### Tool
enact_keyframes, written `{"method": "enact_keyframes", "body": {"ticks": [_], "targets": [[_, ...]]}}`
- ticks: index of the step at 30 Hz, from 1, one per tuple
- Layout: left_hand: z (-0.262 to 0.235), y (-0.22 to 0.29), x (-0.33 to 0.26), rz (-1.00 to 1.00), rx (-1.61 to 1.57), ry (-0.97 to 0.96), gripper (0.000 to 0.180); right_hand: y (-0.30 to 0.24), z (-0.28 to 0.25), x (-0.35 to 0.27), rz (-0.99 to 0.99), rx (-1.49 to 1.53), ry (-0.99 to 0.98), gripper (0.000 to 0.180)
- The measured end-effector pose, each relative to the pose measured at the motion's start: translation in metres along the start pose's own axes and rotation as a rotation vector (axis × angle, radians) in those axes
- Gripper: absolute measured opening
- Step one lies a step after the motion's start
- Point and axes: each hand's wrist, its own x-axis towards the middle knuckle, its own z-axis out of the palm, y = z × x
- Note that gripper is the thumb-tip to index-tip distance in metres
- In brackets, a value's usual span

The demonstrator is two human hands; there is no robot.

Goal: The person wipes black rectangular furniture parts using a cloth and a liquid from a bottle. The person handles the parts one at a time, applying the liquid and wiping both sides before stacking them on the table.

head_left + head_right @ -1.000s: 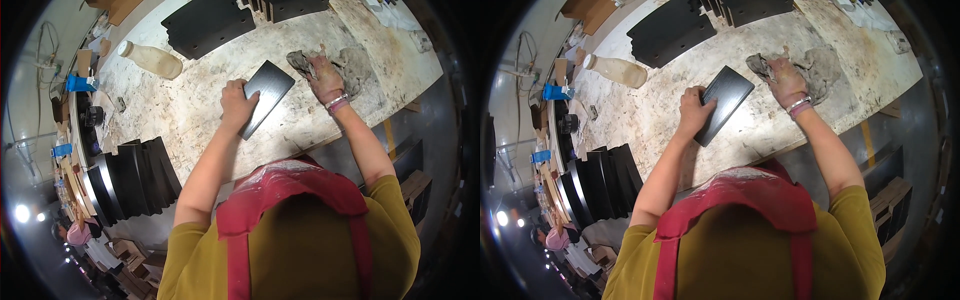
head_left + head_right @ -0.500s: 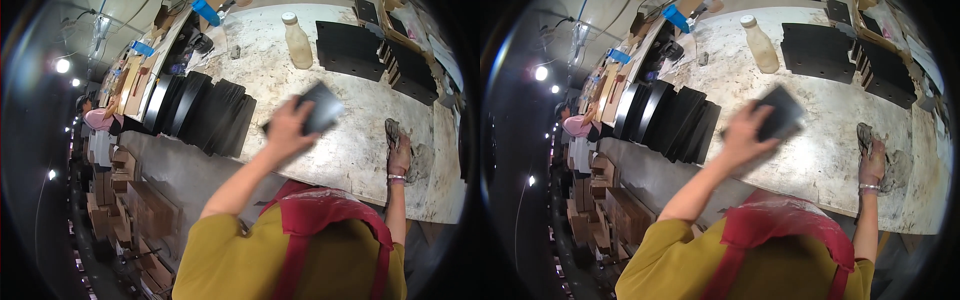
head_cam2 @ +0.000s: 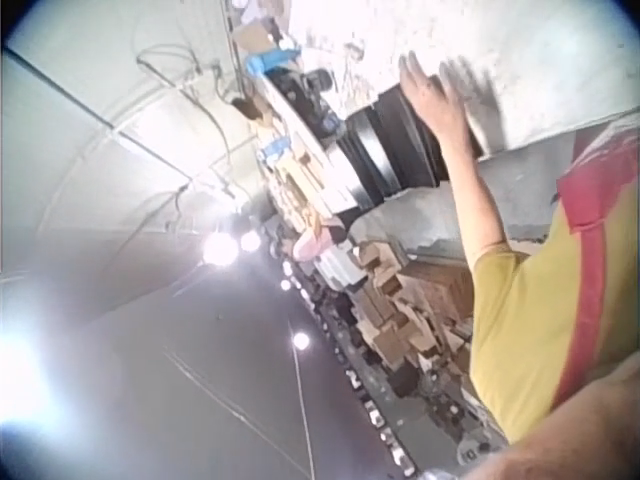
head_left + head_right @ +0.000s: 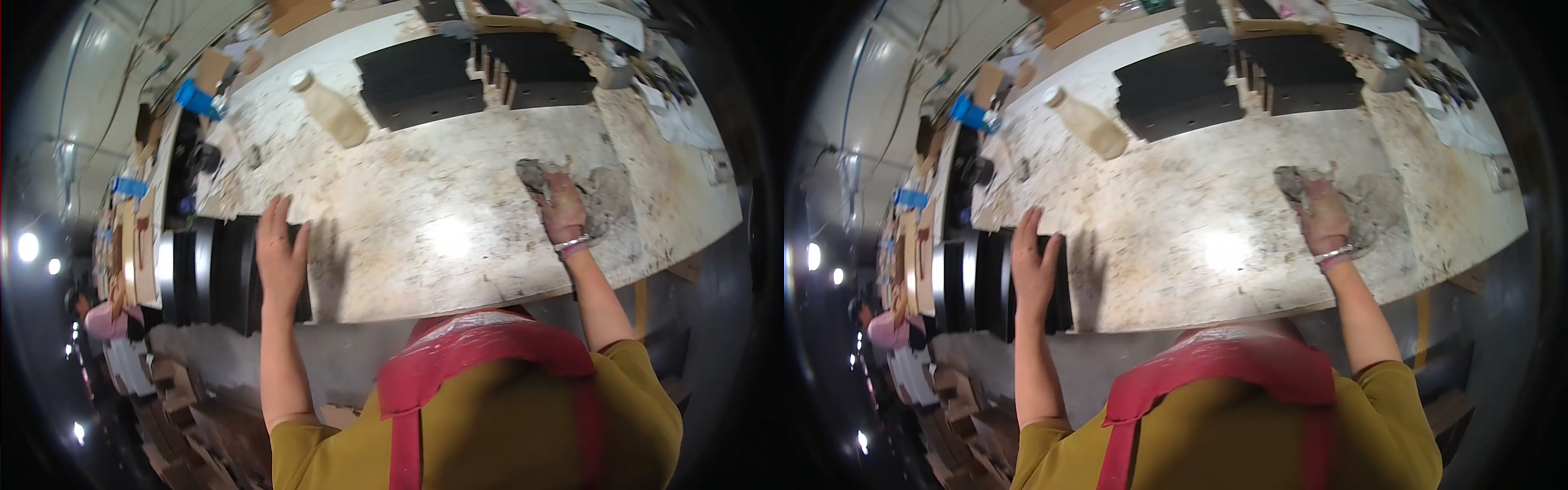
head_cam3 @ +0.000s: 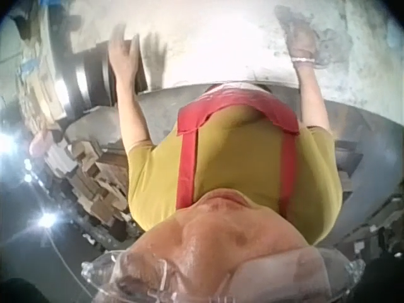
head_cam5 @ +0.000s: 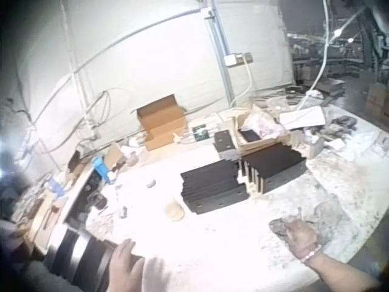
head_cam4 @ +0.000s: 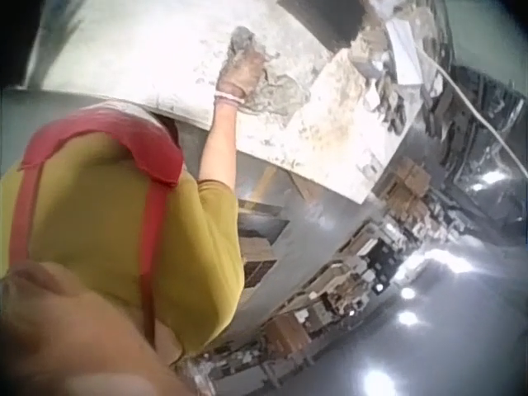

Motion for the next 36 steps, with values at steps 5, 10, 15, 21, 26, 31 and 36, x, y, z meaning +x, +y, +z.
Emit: {"method": "enact_keyframes", "body": {"ticks": [5,10,15,21,26,31,36], "targets": [[0.116,0.076,0.099,0.350,-0.177,0.060,0.074,-0.006,-0.002,0.003,-0.023,0.067,0.047,0.046],[0.175,0.077,0.137,0.352,0.120,-0.019,0.075,-0.017,-0.011,0.003,0.069,0.038,-0.042,0.046],[0.170,0.055,0.146,0.277,-0.039,-0.111,0.042,-0.007,-0.003,0.000,0.086,0.050,-0.040,0.051],[0.163,0.061,0.122,0.025,-0.597,-0.347,0.032,-0.014,-0.013,0.006,0.146,0.082,-0.137,0.046],[0.159,0.072,0.061,-0.181,-0.762,-0.660,0.038,-0.001,-0.024,0.018,0.405,0.496,0.013,0.042],[0.145,0.082,0.012,0.053,-0.363,-0.354,0.095,-0.062,-0.062,0.060,0.306,0.636,-0.203,0.036],[0.168,0.093,-0.025,0.088,-0.387,-0.222,0.100,-0.150,0.026,0.050,-0.583,0.117,0.019,0.026]]}}
